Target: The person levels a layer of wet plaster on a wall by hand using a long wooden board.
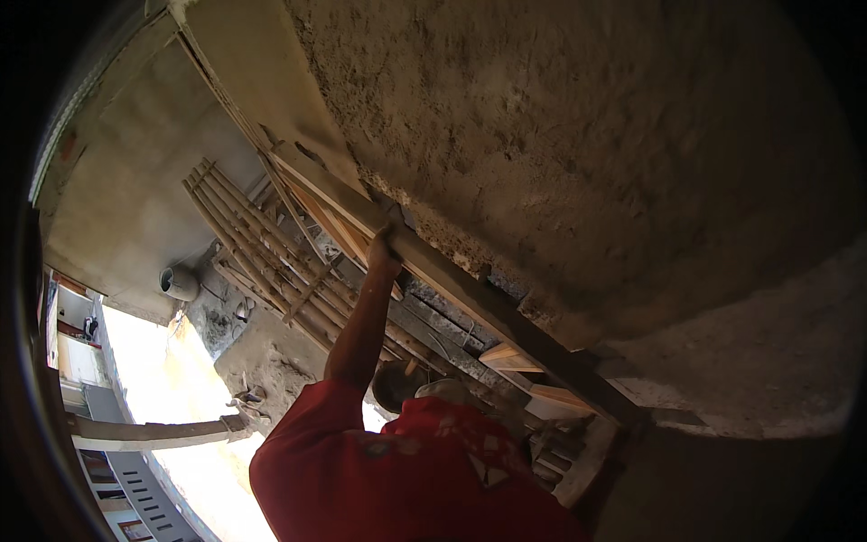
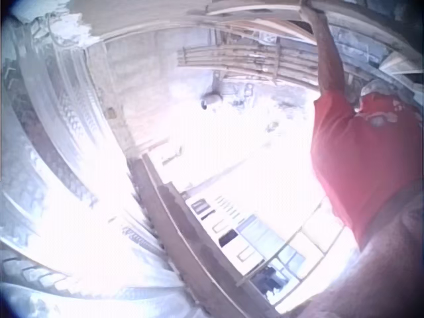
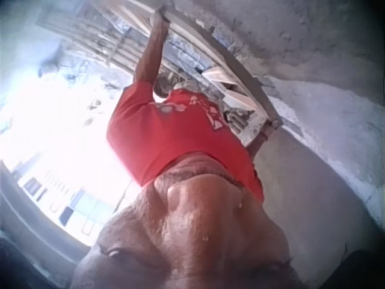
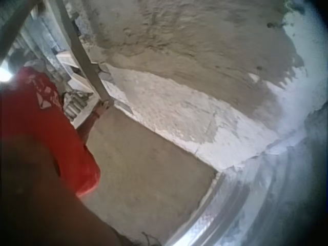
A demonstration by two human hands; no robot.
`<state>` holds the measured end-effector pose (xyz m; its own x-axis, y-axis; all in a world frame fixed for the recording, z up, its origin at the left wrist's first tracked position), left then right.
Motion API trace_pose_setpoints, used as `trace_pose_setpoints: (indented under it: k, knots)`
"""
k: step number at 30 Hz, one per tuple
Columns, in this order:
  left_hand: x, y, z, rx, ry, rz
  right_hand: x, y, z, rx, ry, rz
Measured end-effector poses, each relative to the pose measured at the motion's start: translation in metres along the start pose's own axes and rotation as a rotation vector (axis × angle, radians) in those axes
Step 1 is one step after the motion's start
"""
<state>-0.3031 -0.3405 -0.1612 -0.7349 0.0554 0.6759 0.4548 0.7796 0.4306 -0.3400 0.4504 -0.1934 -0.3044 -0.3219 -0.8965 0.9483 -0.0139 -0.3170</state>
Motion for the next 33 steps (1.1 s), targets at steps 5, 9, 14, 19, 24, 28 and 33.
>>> trace_pose_setpoints:
  k: [5,9,14,19,24,28,33]
  knots:
    - [0.024,-0.017,-0.01,0.074,-0.046,0.042,-0.01,-0.034,0.052,0.621,-0.87,-0.06]
    - [0.034,-0.048,-0.01,0.091,-0.051,0.116,-0.033,-0.053,0.084,0.519,-0.794,-0.136]
    - [0.058,-0.048,-0.004,0.016,-0.083,0.076,-0.025,-0.071,0.064,0.272,-0.475,-0.204]
    - [0.062,-0.044,-0.041,0.155,-0.112,0.103,-0.059,-0.076,0.141,0.591,-1.381,-0.122]
    - [0.094,-0.029,-0.066,0.091,-0.112,0.166,-0.088,-0.078,0.156,0.497,-1.319,-0.135]
    - [0.101,-0.033,-0.079,0.136,-0.119,0.159,-0.091,-0.074,0.164,0.411,-1.171,-0.136]
    - [0.109,-0.061,-0.111,0.217,-0.03,0.166,-0.077,-0.079,0.159,0.264,-1.017,-0.254]
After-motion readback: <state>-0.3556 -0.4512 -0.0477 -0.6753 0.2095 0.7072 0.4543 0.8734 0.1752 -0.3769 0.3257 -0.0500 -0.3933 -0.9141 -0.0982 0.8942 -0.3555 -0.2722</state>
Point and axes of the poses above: each hand's wrist, its own y-axis away from the middle knuckle, its own x-axis out of the palm, z = x × y, the point moved 5 cm from there along -y, towards the middle knuckle, and after that the axes turned 5 degrees about x, right-handed, at the moved point
